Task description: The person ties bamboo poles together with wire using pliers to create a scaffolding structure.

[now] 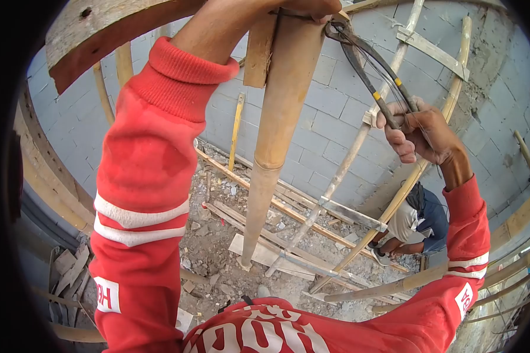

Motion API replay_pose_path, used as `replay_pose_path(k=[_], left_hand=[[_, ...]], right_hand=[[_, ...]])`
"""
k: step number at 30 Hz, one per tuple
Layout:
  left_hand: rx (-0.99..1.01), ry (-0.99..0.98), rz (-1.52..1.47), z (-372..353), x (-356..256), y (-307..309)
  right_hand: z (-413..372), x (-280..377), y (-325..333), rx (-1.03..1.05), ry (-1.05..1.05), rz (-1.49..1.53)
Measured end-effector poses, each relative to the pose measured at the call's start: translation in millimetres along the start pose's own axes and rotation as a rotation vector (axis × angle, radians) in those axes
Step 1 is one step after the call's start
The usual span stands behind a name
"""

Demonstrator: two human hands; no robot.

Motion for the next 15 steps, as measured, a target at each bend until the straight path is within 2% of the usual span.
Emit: replay_pose_path(k=[2, 4, 5, 7, 8, 10, 11, 14, 15], left_hand=[[0.036, 0.043, 0.046, 3.9, -3.4, -4.0], [0.031, 0.052, -0.001, 7.3, 0.6, -10.4], [-0.012, 0.0, -0.126, 6.3, 8.9, -17.3], [-0.176, -0.232, -0.791, -5.1, 35.7, -37.1], [-0.17, -0.231, -0.792, -6.0, 38.7, -38.0], [-0.227, -0.367, -0.779, -10.5, 39.2, -37.7], [-0.258, -0.426, -0.784, -14.5, 38.8, -41.3], [-0.336, -0.563, -0.781, -21.8, 28.9, -34.8], [-0.254, -0.505, -0.958, -23.6, 25.7, -30.8]], right_hand=[[7.0, -0.1, 12.3, 0.074, -0.011, 0.046], [10.2, -1.4, 15.9, 0.134, 0.048, -0.044], [7.5, -0.2, 11.6, 0.13, 0.046, -0.042], [0.9, 3.2, -5.7, 0.0, 0.086, -0.071], [2.5, -2.9, -12.9, -0.001, 0.084, -0.064], [9.7, -24.0, -29.2, -0.142, 0.156, -0.062], [16.4, -39.7, -45.5, -0.182, 0.213, 0.078], [11.3, -32.6, -51.1, -0.212, 0.234, 0.034], [7.7, -25.5, -44.5, -0.224, 0.193, -0.051]])
Point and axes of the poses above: each hand's wrist, its own z-axis towards the middle knuckle, its own y-axis out of the back of the hand, x = y × z, the point moved 2 cm from there along z, towards the middle knuckle, and after that the axes turned 10 degrees about -z, right-handed, at the moved point
